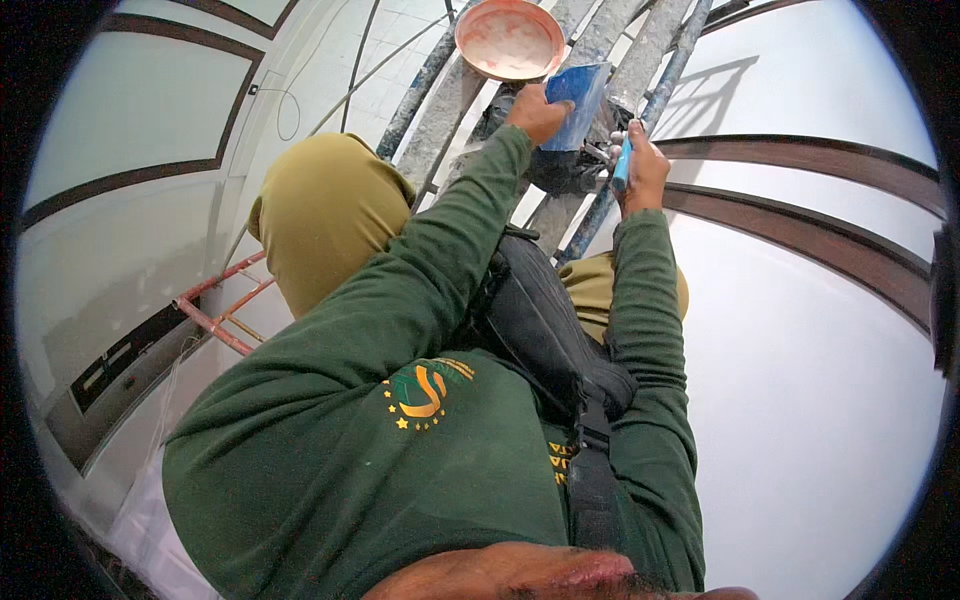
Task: The person applies plaster to the ceiling using a putty knife, then scrapes and mixes the compound between two putty knives.
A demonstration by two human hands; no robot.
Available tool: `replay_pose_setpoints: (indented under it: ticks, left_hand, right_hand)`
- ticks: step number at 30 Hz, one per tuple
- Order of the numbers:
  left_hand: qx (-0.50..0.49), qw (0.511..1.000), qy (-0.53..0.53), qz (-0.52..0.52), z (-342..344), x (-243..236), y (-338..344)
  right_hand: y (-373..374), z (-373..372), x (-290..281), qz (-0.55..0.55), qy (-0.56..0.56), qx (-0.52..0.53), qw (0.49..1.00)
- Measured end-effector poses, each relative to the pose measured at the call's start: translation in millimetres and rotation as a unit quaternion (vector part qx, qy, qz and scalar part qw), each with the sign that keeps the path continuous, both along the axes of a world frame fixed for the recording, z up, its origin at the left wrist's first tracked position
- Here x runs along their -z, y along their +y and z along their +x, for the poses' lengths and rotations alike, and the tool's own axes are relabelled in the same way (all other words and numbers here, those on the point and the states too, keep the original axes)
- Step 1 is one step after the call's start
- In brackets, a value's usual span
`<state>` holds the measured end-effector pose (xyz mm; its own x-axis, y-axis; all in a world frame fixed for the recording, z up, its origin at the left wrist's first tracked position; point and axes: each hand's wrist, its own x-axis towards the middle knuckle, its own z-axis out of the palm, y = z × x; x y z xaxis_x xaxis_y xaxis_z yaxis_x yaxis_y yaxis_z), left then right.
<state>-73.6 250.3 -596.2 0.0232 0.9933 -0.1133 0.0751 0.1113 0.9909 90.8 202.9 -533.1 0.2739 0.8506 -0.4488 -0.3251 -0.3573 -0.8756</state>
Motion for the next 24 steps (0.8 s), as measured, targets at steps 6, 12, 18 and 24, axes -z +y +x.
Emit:
replay_pose_setpoints:
  ticks: [6,12,18,24]
  left_hand:
    - [0.105,0.991,-0.083,-0.018,14,-18,-5]
    - [-0.060,0.992,0.101,0.052,3,-2,5]
    - [0.057,0.995,-0.083,-0.016,22,-12,3]
    - [0.010,0.992,-0.104,-0.071,2,-27,7]
  right_hand:
    - [2,-13,9,-0.016,-0.005,-0.037,0.999]
    - [-25,-37,-5,-0.063,0.048,-0.133,0.988]
    - [-9,-20,0,0.021,0.026,-0.002,0.999]
    - [-34,-20,-11,-0.034,-0.056,-0.124,0.990]
